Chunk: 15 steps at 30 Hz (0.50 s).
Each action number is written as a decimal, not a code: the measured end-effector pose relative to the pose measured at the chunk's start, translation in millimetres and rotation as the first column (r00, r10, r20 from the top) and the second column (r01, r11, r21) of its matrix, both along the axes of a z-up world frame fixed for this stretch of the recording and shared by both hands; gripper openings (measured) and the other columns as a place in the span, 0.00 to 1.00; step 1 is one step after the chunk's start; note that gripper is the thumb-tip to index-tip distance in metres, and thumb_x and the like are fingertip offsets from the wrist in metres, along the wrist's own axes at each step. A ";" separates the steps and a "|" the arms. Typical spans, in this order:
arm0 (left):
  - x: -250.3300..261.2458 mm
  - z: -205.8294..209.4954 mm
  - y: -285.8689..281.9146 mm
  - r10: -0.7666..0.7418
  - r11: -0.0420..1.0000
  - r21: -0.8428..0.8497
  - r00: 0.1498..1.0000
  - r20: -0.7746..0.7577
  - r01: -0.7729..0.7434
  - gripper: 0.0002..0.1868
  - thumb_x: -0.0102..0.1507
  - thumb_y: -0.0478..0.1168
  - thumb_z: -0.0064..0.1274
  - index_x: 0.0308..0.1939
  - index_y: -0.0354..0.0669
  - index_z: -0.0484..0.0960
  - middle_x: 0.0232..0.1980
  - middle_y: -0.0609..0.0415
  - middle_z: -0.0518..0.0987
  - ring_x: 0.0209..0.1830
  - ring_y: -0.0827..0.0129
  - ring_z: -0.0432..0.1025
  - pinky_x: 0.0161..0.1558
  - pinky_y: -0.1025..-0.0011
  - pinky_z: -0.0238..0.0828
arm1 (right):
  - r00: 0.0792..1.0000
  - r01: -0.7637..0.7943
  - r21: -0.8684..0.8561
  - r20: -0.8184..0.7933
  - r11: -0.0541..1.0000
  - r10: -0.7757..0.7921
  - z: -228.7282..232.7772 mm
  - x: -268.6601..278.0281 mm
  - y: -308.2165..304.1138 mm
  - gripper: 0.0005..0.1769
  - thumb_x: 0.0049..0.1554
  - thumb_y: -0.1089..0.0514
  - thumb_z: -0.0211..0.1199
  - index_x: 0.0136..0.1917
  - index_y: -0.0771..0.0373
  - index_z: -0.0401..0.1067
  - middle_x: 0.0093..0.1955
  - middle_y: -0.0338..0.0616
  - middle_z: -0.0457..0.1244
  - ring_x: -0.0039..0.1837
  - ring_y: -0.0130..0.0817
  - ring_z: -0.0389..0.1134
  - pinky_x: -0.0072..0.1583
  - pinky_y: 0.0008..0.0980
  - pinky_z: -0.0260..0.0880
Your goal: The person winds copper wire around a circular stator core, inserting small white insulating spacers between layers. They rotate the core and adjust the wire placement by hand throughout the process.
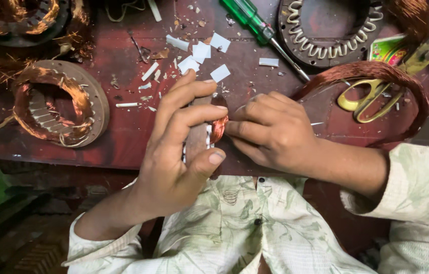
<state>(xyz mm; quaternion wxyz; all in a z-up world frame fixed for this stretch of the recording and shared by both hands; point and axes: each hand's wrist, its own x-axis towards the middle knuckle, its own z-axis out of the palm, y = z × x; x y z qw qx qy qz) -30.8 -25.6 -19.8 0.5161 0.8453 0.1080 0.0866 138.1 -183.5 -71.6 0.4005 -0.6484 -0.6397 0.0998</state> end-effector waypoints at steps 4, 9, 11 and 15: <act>-2.1 -1.8 -0.5 -0.013 1.000 0.025 1.000 -0.002 0.013 0.22 0.76 0.52 0.47 0.66 0.39 0.71 0.76 0.40 0.63 0.85 0.44 0.52 0.80 0.52 0.51 | 0.996 0.039 -0.026 0.078 0.999 -0.037 -2.0 -8.0 1.3 0.14 0.47 0.58 0.75 0.47 0.58 0.78 0.43 0.41 0.63 0.44 0.40 0.64 0.46 0.40 0.60; 1.0 -0.7 -4.3 0.016 0.999 0.040 1.000 0.012 -0.016 0.22 0.76 0.52 0.46 0.66 0.39 0.70 0.75 0.39 0.62 0.84 0.44 0.54 0.80 0.53 0.52 | 0.981 0.077 -0.111 0.185 0.991 -0.055 -2.5 -10.2 -1.2 0.12 0.46 0.55 0.73 0.43 0.57 0.74 0.40 0.42 0.60 0.44 0.41 0.63 0.47 0.40 0.60; 1.2 -0.2 -4.6 0.023 0.999 0.040 1.000 0.013 -0.024 0.22 0.76 0.51 0.47 0.66 0.39 0.70 0.75 0.40 0.62 0.83 0.46 0.56 0.79 0.54 0.54 | 0.975 0.079 -0.109 0.215 0.991 -0.054 -2.1 -8.7 -0.3 0.13 0.47 0.54 0.73 0.45 0.57 0.75 0.40 0.40 0.60 0.44 0.40 0.63 0.47 0.40 0.61; -2.0 -0.6 -4.8 0.019 0.999 0.049 1.000 0.007 -0.019 0.20 0.76 0.48 0.49 0.65 0.39 0.70 0.74 0.40 0.63 0.79 0.50 0.60 0.77 0.58 0.57 | 0.958 0.055 -0.152 0.288 0.987 -0.009 -5.5 -9.0 1.2 0.14 0.50 0.50 0.73 0.43 0.58 0.73 0.35 0.39 0.60 0.42 0.40 0.63 0.45 0.40 0.60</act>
